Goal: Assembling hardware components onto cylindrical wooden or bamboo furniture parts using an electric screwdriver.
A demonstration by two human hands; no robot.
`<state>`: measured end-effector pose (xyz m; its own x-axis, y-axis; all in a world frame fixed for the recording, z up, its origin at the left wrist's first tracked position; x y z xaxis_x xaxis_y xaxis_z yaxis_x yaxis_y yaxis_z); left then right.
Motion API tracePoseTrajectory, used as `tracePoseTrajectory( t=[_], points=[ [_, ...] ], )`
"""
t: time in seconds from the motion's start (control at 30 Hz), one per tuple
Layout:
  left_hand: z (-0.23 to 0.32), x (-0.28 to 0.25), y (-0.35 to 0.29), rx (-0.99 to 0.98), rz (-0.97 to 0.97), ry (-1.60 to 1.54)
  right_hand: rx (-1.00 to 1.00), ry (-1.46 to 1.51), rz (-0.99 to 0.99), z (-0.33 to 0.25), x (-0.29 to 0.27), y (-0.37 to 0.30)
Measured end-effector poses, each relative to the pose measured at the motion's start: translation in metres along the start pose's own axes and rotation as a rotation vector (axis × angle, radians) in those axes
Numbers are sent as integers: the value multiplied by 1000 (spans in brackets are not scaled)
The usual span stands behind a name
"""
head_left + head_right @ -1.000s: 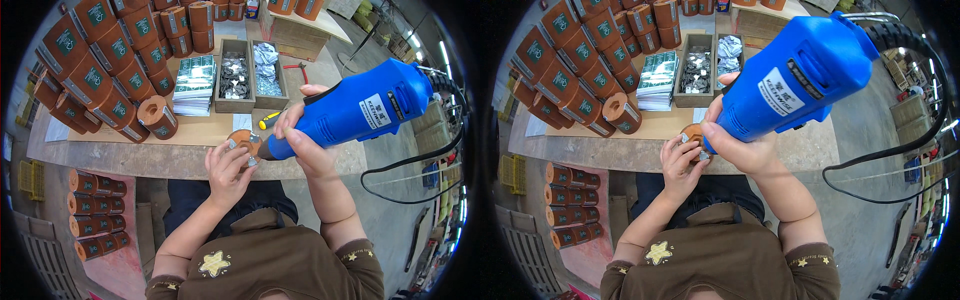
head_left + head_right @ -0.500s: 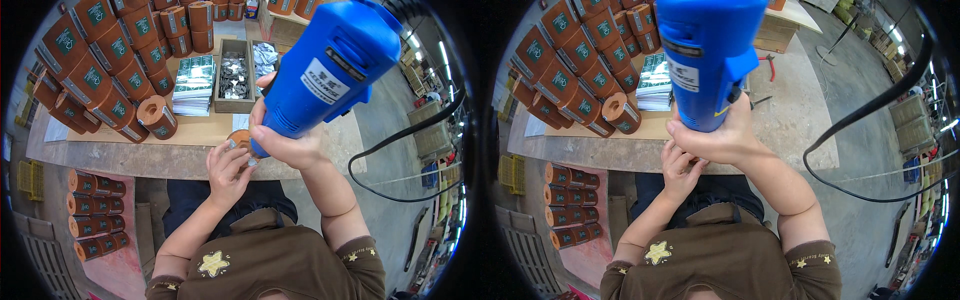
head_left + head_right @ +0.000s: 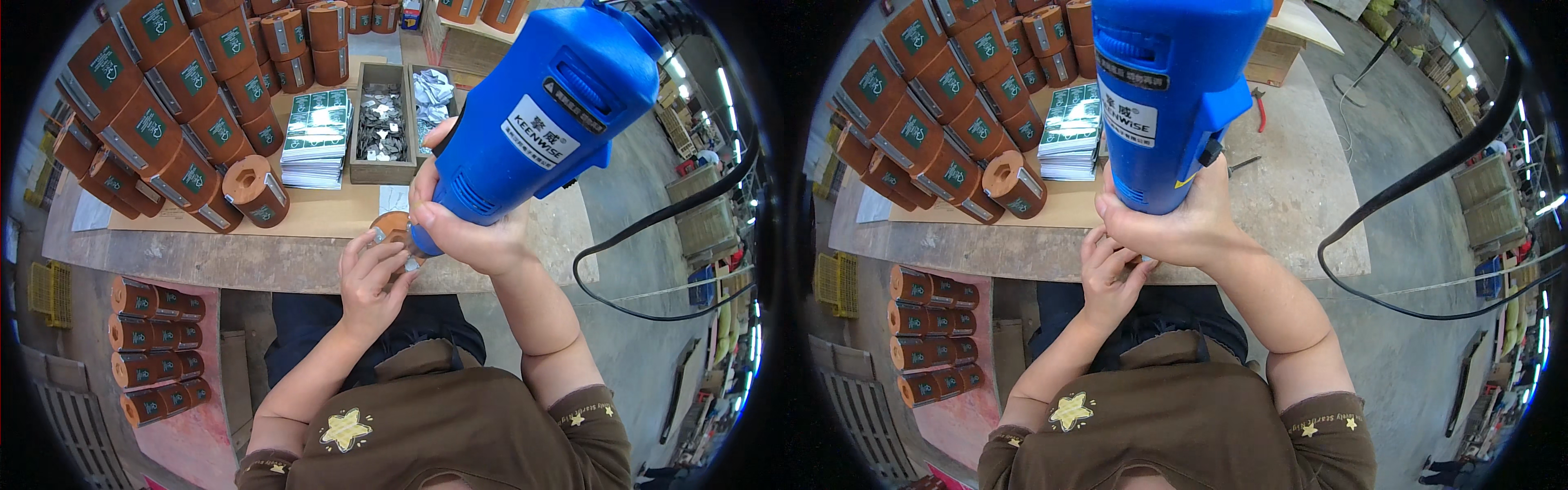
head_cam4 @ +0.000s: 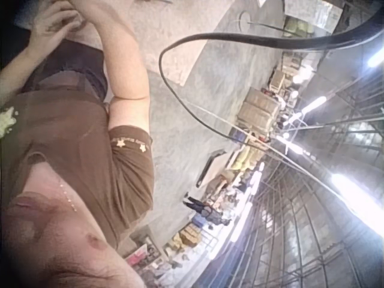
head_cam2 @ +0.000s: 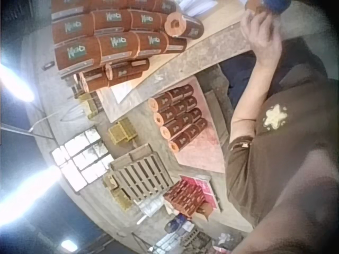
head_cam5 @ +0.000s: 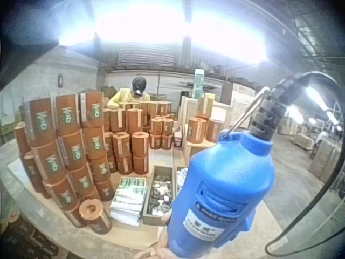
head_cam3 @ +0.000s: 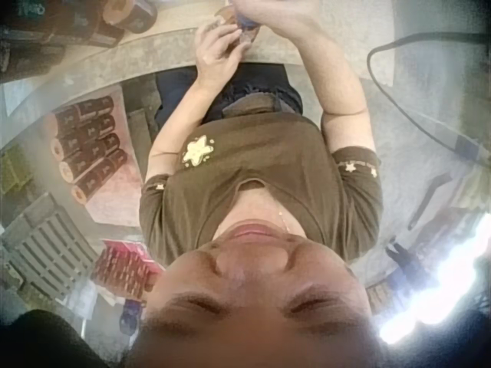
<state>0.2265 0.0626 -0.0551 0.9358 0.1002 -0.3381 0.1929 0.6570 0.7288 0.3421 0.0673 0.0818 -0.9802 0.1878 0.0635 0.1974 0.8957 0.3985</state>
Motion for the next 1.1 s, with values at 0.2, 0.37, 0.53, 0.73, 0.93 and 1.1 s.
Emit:
tracePoseTrajectory(
  t=[0.2, 0.37, 0.53, 0.73, 0.93, 1.1],
  points=[
    [0, 0, 2, 6, -9, -6, 21, -52, -1, -1, 2, 1],
    [1, 0, 2, 1, 9, -12, 27, -94, -26, 1, 1, 0],
    [2, -1, 3, 10, -8, -4, 33, -81, -61, 6, 4, -1],
    [2, -1, 2, 8, -7, -11, 86, -91, -70, 10, 4, -3],
    [-22, 7, -21, -93, -149, -20, -45, -317, -118, 6, 5, 3],
    [-13, 0, -24, -111, -215, 79, 8, 56, -44, -1, -17, 15]
  ],
)
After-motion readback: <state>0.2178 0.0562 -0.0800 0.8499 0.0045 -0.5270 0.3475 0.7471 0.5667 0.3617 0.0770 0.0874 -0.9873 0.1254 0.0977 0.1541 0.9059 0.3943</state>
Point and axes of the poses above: each hand's wrist, its own y-axis towards the middle knuckle, its own x-axis out of the palm, z = x × y, the point moved 5 cm from there along y, towards the middle knuckle, and after that the axes turned 8 degrees about z, right-handed, at the moved point
